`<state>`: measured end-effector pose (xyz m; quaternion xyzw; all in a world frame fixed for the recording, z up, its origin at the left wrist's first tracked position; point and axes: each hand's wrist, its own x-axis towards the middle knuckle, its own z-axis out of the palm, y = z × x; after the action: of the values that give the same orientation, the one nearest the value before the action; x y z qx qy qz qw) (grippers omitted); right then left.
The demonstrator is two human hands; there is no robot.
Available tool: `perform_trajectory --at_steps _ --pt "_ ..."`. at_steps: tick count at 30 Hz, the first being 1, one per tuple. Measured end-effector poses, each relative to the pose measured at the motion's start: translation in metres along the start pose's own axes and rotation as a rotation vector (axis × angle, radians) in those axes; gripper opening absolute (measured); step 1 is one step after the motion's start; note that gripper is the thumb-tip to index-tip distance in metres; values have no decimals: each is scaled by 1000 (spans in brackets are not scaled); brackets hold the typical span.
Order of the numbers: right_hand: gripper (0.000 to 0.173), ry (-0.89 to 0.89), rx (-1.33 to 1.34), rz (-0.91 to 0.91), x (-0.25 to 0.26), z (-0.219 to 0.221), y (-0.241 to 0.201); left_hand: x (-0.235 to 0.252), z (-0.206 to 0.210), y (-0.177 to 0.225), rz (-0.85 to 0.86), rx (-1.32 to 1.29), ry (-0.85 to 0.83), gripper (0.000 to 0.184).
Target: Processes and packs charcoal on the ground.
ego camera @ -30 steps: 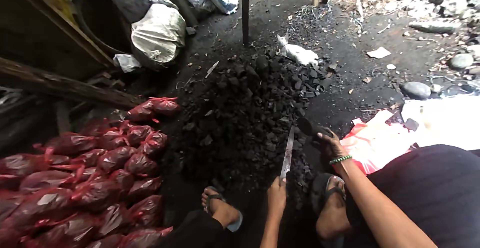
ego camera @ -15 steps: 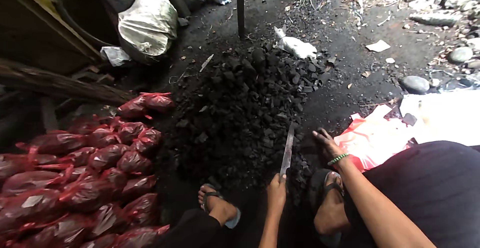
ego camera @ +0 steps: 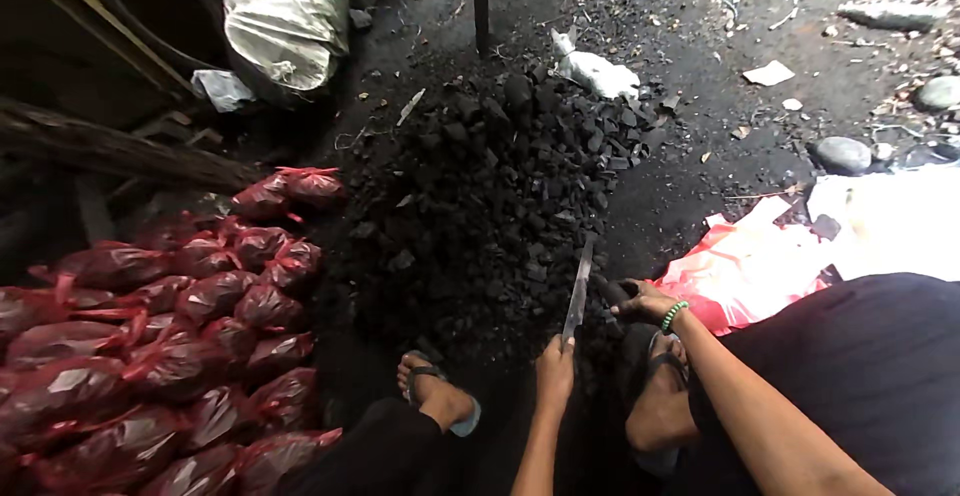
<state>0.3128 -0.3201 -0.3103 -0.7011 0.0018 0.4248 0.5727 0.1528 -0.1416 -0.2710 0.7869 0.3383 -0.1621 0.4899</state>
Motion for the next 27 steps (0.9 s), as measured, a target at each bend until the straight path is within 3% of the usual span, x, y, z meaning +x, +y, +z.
perform_trajectory --at_steps 2,4,8,14,16,19,21,24,27 --pt "54 110 -345 22 11 -4 2 -1 1 1 8 13 0 32" --pt "60 181 -678 22 21 -8 19 -2 1 0 18 37 -4 32" --pt "70 59 -987 226 1 2 26 -5 3 2 54 136 -16 33" --pt "55 -102 -966 351 -17 9 -3 -12 15 1 86 237 -92 35" --pt "53 -87 -909 300 -16 4 -2 -14 21 5 89 282 -133 36" --pt "65 41 -844 263 -6 -3 18 -19 25 23 122 380 -166 37" --pt "68 91 -819 272 -8 -4 21 -29 23 42 269 389 -46 34" --pt "59 53 -810 270 -12 -7 14 -40 18 74 759 198 462 23" --pt "57 49 -816 246 -7 -12 23 -57 0 116 936 -15 645 30"
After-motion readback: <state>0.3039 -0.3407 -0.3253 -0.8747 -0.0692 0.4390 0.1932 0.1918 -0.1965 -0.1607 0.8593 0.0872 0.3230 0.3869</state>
